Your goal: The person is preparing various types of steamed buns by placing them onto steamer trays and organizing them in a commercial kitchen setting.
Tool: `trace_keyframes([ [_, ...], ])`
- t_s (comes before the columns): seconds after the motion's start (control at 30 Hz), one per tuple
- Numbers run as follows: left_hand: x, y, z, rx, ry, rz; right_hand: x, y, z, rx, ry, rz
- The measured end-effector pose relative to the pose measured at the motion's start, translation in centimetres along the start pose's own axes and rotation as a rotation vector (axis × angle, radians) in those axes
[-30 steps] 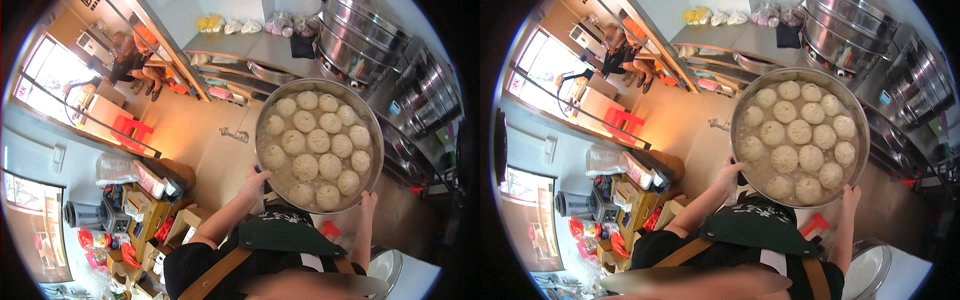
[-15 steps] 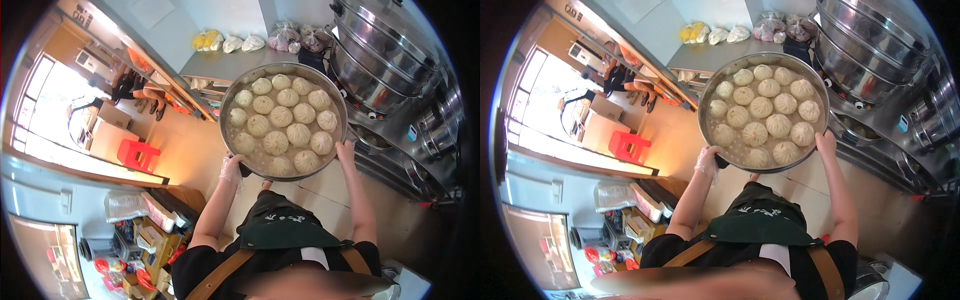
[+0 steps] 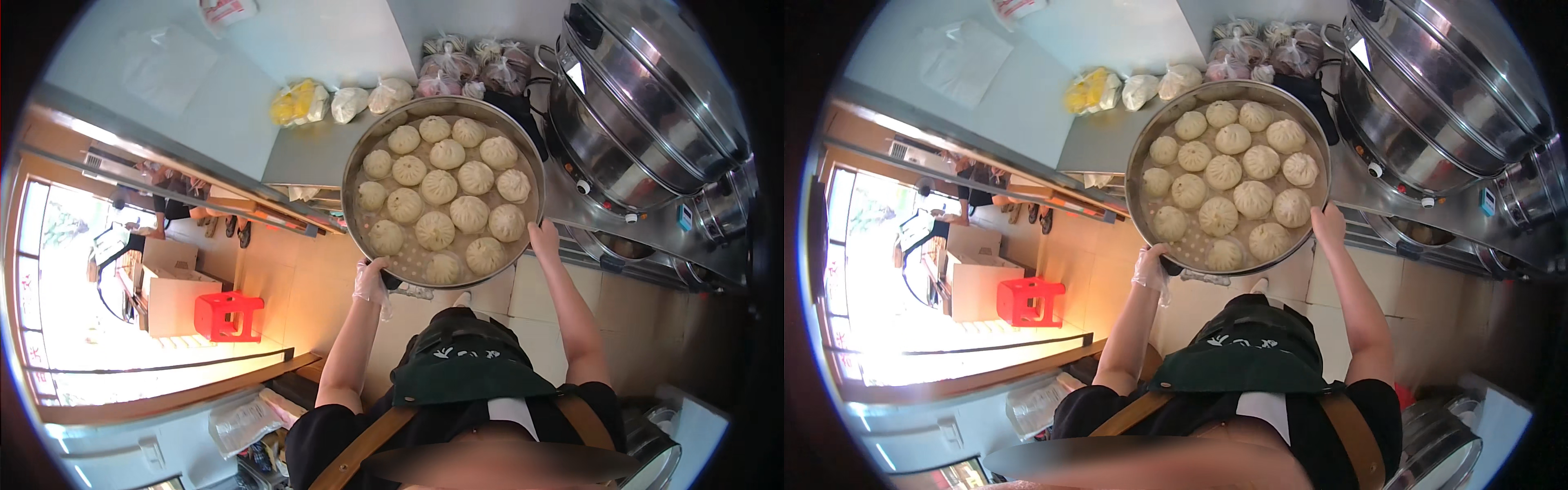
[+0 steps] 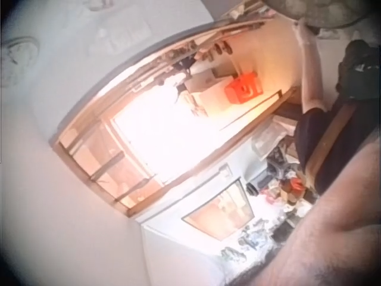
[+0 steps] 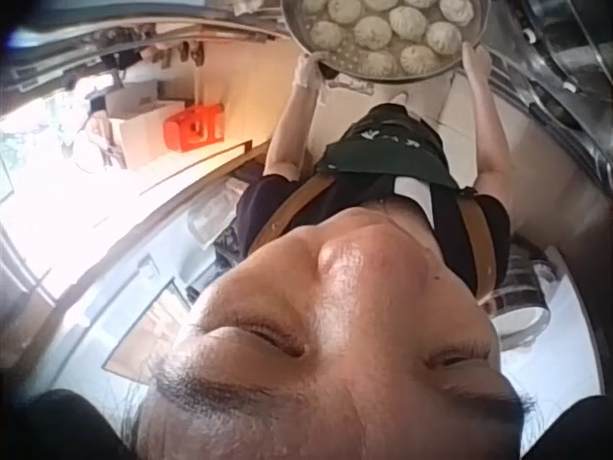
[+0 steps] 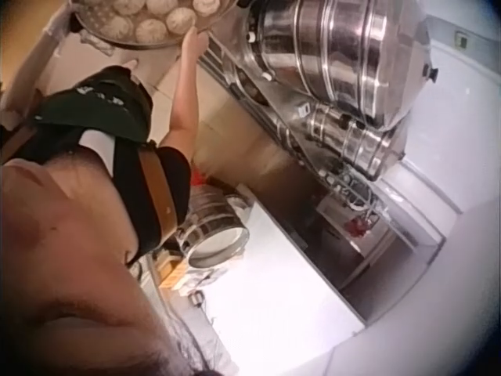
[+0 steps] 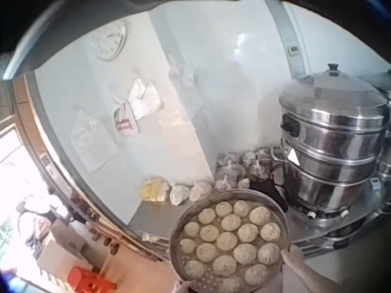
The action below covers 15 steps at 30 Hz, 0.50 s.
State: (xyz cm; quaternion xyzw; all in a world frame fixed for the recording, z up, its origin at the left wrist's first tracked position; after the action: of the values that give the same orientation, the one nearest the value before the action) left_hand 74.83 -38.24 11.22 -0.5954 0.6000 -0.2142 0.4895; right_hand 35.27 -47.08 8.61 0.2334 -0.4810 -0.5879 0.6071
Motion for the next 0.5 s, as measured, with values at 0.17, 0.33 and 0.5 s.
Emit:
trace_keyframes([
  [0.17,1.4,-0.3,1.4,0.028,0.128,-0.054,-0.7,0.5,-1.9,-0.001,-0.032,-0.011],
  [0.33,7.8,-1.1,5.6,0.041,0.118,0.094,0.8,1.2,-6.2,-0.04,-0.026,-0.179],
  [0.5,12.0,-9.0,15.7,0.039,0.206,0.39,6.0,11.2,-24.1,-0.125,0.259,-0.065],
])
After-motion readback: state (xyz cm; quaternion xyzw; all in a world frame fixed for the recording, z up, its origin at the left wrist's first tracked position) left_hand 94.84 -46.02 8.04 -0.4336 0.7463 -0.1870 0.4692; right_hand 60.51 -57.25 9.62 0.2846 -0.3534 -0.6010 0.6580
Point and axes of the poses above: each hand's wrist, its own x-axis towards the middle knuckle, its own z-axis out of the back of the hand, y = z × x, the point moved 10 cm from there along x, towards the middle knuckle, and after that the axes turned 14 degrees about z, right-handed, at the moved point
